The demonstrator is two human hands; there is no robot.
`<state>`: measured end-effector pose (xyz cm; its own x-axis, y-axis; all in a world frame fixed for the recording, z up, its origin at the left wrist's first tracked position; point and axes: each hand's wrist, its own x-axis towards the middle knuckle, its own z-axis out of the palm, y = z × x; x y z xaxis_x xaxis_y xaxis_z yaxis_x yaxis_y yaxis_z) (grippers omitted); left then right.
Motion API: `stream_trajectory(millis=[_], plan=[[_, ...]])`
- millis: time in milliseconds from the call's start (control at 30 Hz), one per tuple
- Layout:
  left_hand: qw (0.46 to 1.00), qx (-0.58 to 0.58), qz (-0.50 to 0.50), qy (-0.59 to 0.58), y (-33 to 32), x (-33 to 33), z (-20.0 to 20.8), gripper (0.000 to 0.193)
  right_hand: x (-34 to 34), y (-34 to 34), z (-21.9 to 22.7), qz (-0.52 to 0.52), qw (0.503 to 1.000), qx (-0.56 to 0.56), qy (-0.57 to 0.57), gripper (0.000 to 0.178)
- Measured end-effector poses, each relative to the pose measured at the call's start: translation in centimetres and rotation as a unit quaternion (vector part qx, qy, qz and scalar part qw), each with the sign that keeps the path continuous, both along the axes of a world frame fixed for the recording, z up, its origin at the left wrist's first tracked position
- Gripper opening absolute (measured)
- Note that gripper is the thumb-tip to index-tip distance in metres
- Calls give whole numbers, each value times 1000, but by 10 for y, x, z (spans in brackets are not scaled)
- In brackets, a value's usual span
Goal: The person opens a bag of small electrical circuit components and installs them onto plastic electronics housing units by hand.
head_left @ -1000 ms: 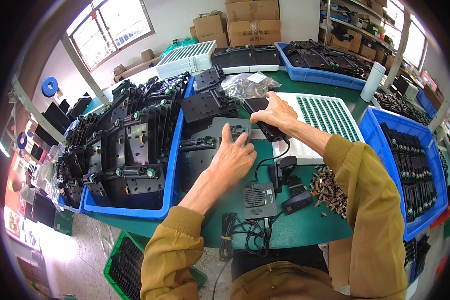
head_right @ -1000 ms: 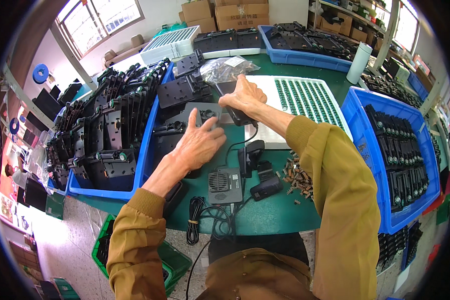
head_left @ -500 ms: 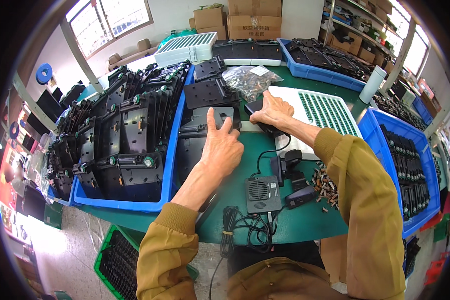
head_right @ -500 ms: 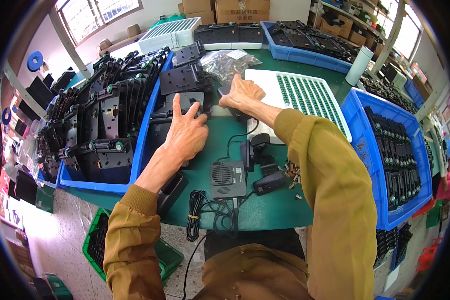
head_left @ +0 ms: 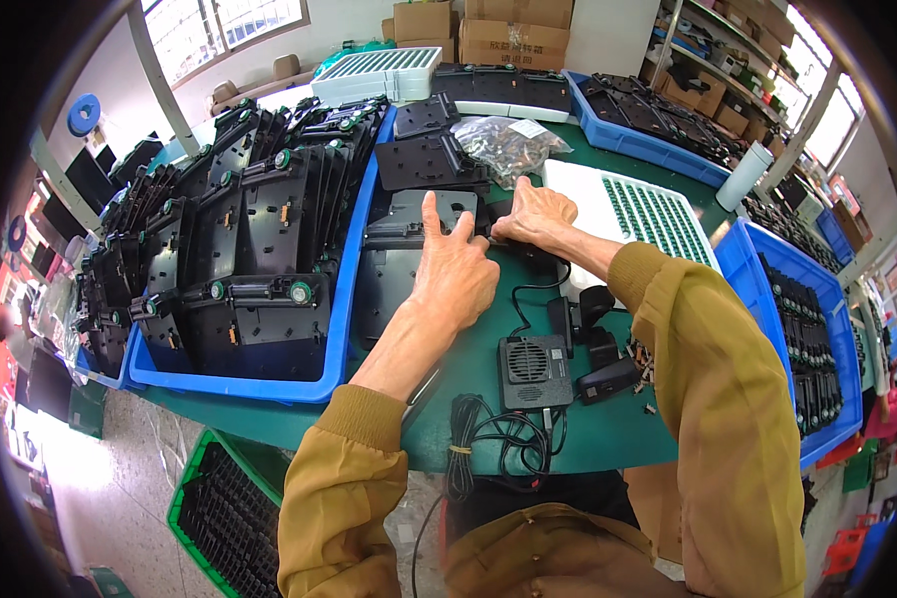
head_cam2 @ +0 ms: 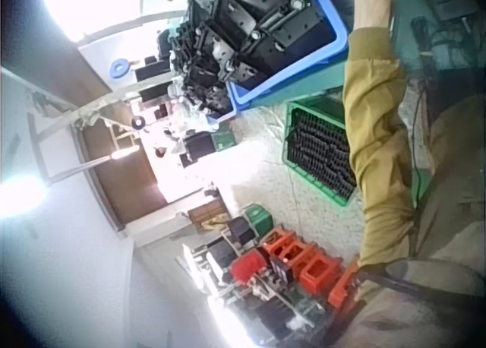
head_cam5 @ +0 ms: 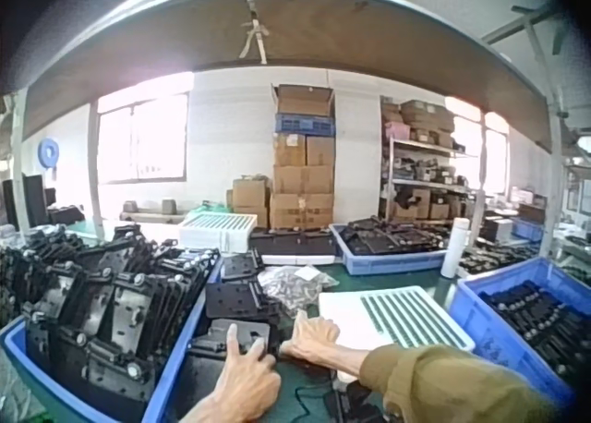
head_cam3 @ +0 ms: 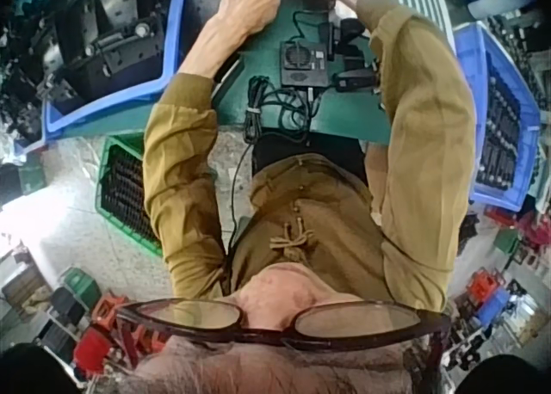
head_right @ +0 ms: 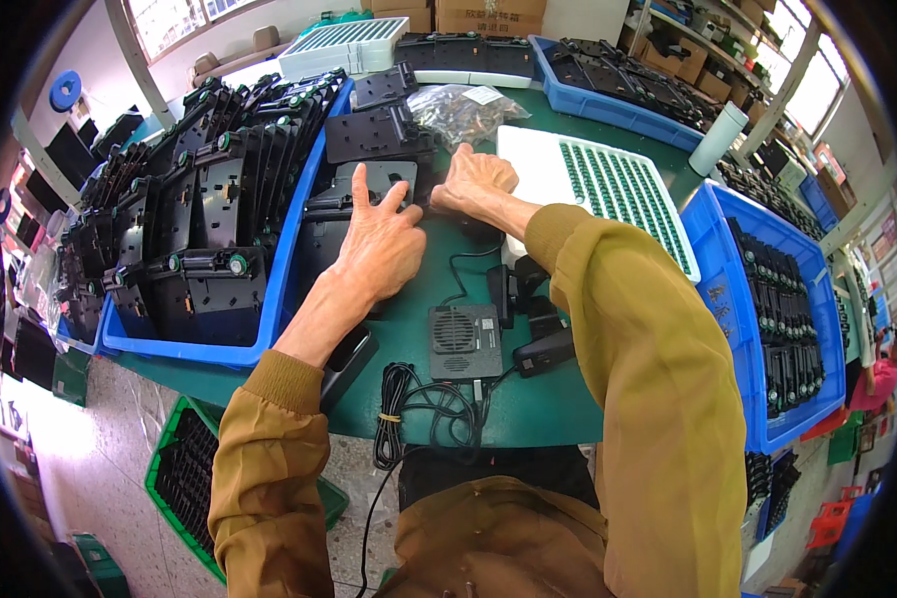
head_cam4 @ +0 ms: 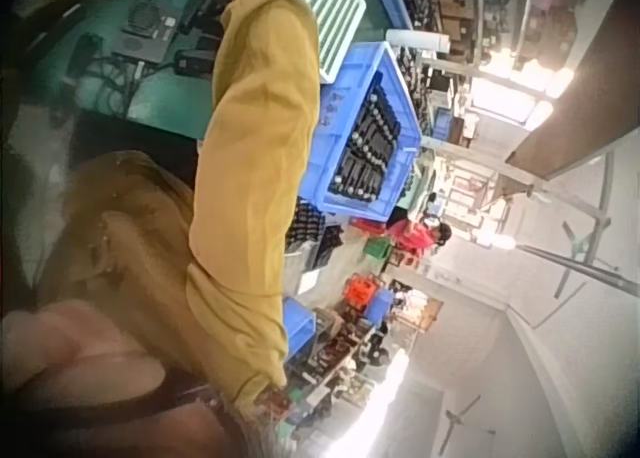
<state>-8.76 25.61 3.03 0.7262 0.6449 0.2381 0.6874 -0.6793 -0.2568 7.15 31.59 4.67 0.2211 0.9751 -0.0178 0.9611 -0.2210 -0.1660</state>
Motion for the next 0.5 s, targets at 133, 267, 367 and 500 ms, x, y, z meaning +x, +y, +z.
stream_trajectory(millis=[133,267,367,500], plan=[[1000,-1,0,-11,0,-3,-2,9,-4,-3,2,-3,1000,-8,8,68],[1000,-7,1,-11,0,-2,0,8,-1,-4,2,17,1000,-24,8,66],[1000,-7,-1,-9,-2,-4,0,8,-6,-5,4,26,999,-31,4,58],[1000,-16,-5,-2,-1,-2,1,8,-4,-6,5,15,998,-58,19,51]])
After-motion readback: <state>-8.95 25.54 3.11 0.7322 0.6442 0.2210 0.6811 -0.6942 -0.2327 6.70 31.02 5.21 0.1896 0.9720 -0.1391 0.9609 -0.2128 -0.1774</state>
